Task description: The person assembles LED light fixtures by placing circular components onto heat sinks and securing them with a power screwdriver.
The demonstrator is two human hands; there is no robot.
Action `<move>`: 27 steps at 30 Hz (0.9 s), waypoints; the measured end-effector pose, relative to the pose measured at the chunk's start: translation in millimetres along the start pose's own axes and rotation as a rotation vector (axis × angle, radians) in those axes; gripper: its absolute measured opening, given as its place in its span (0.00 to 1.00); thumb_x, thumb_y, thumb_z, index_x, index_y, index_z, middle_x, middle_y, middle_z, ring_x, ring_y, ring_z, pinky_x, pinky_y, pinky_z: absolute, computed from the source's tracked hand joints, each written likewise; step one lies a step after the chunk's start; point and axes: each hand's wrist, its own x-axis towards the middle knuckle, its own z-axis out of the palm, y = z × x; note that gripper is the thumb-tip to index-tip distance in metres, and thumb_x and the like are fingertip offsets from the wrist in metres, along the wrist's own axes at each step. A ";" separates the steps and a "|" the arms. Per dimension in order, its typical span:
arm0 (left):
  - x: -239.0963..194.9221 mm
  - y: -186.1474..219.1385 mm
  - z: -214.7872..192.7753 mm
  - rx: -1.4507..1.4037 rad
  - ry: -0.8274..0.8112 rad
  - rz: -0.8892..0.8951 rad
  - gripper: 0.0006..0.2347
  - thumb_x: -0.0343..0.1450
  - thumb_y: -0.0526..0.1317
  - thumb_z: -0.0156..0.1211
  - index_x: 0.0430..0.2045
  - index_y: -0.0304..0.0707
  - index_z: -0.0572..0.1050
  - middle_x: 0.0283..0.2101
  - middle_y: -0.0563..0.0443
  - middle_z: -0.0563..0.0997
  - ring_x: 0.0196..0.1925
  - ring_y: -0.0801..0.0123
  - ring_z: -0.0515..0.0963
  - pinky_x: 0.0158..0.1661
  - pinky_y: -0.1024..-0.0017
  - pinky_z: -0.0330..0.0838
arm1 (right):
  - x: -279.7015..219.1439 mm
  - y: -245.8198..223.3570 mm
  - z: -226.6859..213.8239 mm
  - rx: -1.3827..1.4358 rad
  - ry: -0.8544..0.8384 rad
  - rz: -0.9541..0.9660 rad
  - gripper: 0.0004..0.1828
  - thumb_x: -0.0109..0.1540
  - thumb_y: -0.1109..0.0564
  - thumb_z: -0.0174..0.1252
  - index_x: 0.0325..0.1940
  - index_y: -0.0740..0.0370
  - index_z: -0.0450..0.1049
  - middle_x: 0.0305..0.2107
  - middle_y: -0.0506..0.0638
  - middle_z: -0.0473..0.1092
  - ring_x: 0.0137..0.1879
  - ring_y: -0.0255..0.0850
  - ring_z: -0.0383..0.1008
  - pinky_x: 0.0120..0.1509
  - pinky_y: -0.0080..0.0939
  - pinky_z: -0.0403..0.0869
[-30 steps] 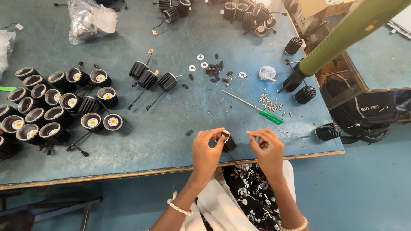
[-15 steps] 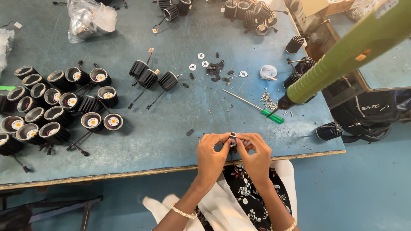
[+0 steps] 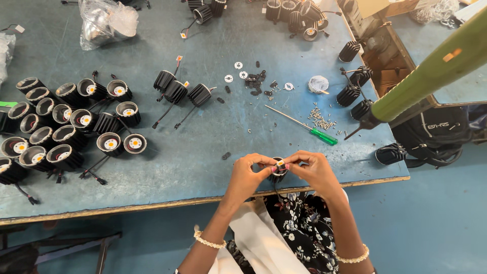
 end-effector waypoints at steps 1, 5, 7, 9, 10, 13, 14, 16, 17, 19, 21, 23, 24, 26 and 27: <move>0.6 1.1 -1.5 -0.004 -0.017 0.009 0.08 0.65 0.34 0.69 0.35 0.35 0.85 0.33 0.49 0.87 0.36 0.69 0.79 0.42 0.71 0.74 | 1.3 -0.6 -1.3 -0.005 -0.010 0.002 0.06 0.59 0.61 0.64 0.38 0.65 0.84 0.27 0.42 0.74 0.28 0.25 0.59 0.29 0.28 0.58; -3.6 4.9 -0.1 0.043 0.010 0.035 0.08 0.66 0.36 0.69 0.35 0.35 0.85 0.33 0.49 0.86 0.36 0.70 0.79 0.42 0.71 0.73 | 4.4 -1.4 -4.5 -0.024 -0.037 0.012 0.07 0.59 0.59 0.64 0.38 0.64 0.84 0.27 0.42 0.76 0.29 0.26 0.63 0.31 0.29 0.62; -5.1 5.1 3.4 0.043 0.035 0.018 0.08 0.66 0.37 0.70 0.34 0.34 0.84 0.34 0.49 0.86 0.36 0.71 0.79 0.41 0.71 0.73 | 5.7 -2.0 -6.5 -0.013 -0.078 0.001 0.08 0.59 0.59 0.64 0.38 0.65 0.84 0.28 0.43 0.76 0.31 0.27 0.64 0.33 0.30 0.64; -4.6 4.0 5.4 0.016 0.051 0.020 0.07 0.66 0.37 0.69 0.33 0.33 0.84 0.33 0.49 0.86 0.35 0.71 0.79 0.40 0.71 0.73 | 9.4 -4.8 -11.1 0.019 -0.151 -0.031 0.08 0.60 0.59 0.65 0.39 0.66 0.84 0.29 0.45 0.75 0.32 0.28 0.64 0.35 0.31 0.65; -4.5 3.2 6.4 0.003 0.059 0.023 0.07 0.66 0.37 0.69 0.32 0.32 0.84 0.33 0.49 0.86 0.34 0.71 0.79 0.39 0.71 0.73 | 11.8 -6.7 -13.8 -0.003 -0.157 -0.034 0.09 0.60 0.58 0.65 0.40 0.65 0.84 0.30 0.45 0.76 0.32 0.29 0.65 0.35 0.31 0.66; -4.8 -0.1 9.9 -0.005 0.103 -0.044 0.07 0.66 0.38 0.68 0.31 0.31 0.83 0.32 0.49 0.86 0.33 0.72 0.79 0.38 0.72 0.73 | 37.0 -15.5 -20.4 -0.074 -0.130 -0.102 0.11 0.61 0.55 0.64 0.42 0.64 0.84 0.34 0.43 0.77 0.35 0.30 0.69 0.37 0.32 0.70; -4.8 -1.4 10.4 -0.013 0.103 -0.035 0.07 0.67 0.37 0.68 0.31 0.31 0.83 0.31 0.49 0.85 0.33 0.72 0.78 0.38 0.73 0.73 | 53.4 -18.6 -18.4 -0.100 -0.091 -0.156 0.11 0.61 0.55 0.64 0.43 0.63 0.83 0.35 0.43 0.78 0.36 0.29 0.70 0.38 0.33 0.72; -5.1 -4.6 11.2 -0.027 0.103 -0.016 0.07 0.67 0.37 0.68 0.32 0.31 0.83 0.31 0.49 0.85 0.33 0.73 0.78 0.38 0.73 0.72 | 93.9 -22.9 -9.0 -0.173 -0.045 -0.324 0.12 0.62 0.54 0.64 0.46 0.62 0.82 0.38 0.45 0.79 0.40 0.31 0.73 0.44 0.35 0.74; -5.0 -5.9 12.2 -0.041 0.108 -0.013 0.07 0.67 0.36 0.67 0.32 0.31 0.84 0.31 0.49 0.84 0.33 0.74 0.77 0.38 0.74 0.72 | 118.5 -24.5 -0.3 -0.219 -0.039 -0.437 0.12 0.62 0.55 0.64 0.48 0.61 0.82 0.39 0.48 0.79 0.43 0.33 0.74 0.49 0.36 0.76; -4.6 -8.0 15.0 -0.067 0.118 -0.004 0.06 0.67 0.36 0.67 0.32 0.30 0.84 0.31 0.49 0.83 0.32 0.75 0.76 0.38 0.74 0.71 | 168.8 -25.3 20.8 -0.362 0.020 -0.582 0.14 0.62 0.57 0.64 0.52 0.59 0.80 0.43 0.51 0.78 0.45 0.38 0.77 0.50 0.38 0.76; -3.4 -9.6 16.8 -0.091 0.122 0.003 0.06 0.67 0.35 0.67 0.32 0.30 0.83 0.31 0.50 0.84 0.32 0.76 0.76 0.37 0.75 0.71 | 221.5 -25.6 45.3 -0.437 0.030 -0.591 0.18 0.60 0.60 0.62 0.55 0.56 0.79 0.47 0.52 0.76 0.46 0.44 0.78 0.54 0.40 0.75; -3.1 -9.6 18.4 -0.102 0.119 -0.018 0.06 0.67 0.35 0.67 0.31 0.30 0.84 0.30 0.51 0.84 0.31 0.77 0.76 0.36 0.76 0.71 | 266.4 -23.5 66.9 -0.532 0.095 -0.883 0.20 0.58 0.63 0.63 0.55 0.60 0.79 0.51 0.57 0.74 0.55 0.52 0.73 0.60 0.46 0.71; -3.7 -8.9 19.3 -0.100 0.113 -0.042 0.06 0.67 0.36 0.67 0.31 0.30 0.84 0.30 0.51 0.84 0.31 0.77 0.76 0.36 0.76 0.71 | 283.7 -21.2 73.8 -0.579 0.126 -1.030 0.21 0.57 0.64 0.63 0.55 0.62 0.79 0.53 0.59 0.72 0.59 0.56 0.70 0.63 0.49 0.68; -3.6 -7.3 20.7 -0.100 0.110 -0.058 0.06 0.67 0.36 0.67 0.31 0.30 0.84 0.30 0.51 0.84 0.31 0.77 0.76 0.36 0.76 0.70 | 310.3 -16.7 84.8 -0.654 0.057 -0.998 0.24 0.55 0.66 0.60 0.56 0.64 0.77 0.53 0.59 0.73 0.60 0.56 0.69 0.65 0.50 0.67; -4.3 -6.5 22.2 -0.104 0.110 -0.052 0.06 0.67 0.36 0.67 0.31 0.30 0.84 0.30 0.51 0.84 0.31 0.77 0.76 0.36 0.76 0.71 | 319.3 -15.7 90.3 -0.690 0.022 -0.979 0.25 0.55 0.66 0.59 0.57 0.66 0.76 0.53 0.58 0.73 0.60 0.56 0.68 0.66 0.51 0.66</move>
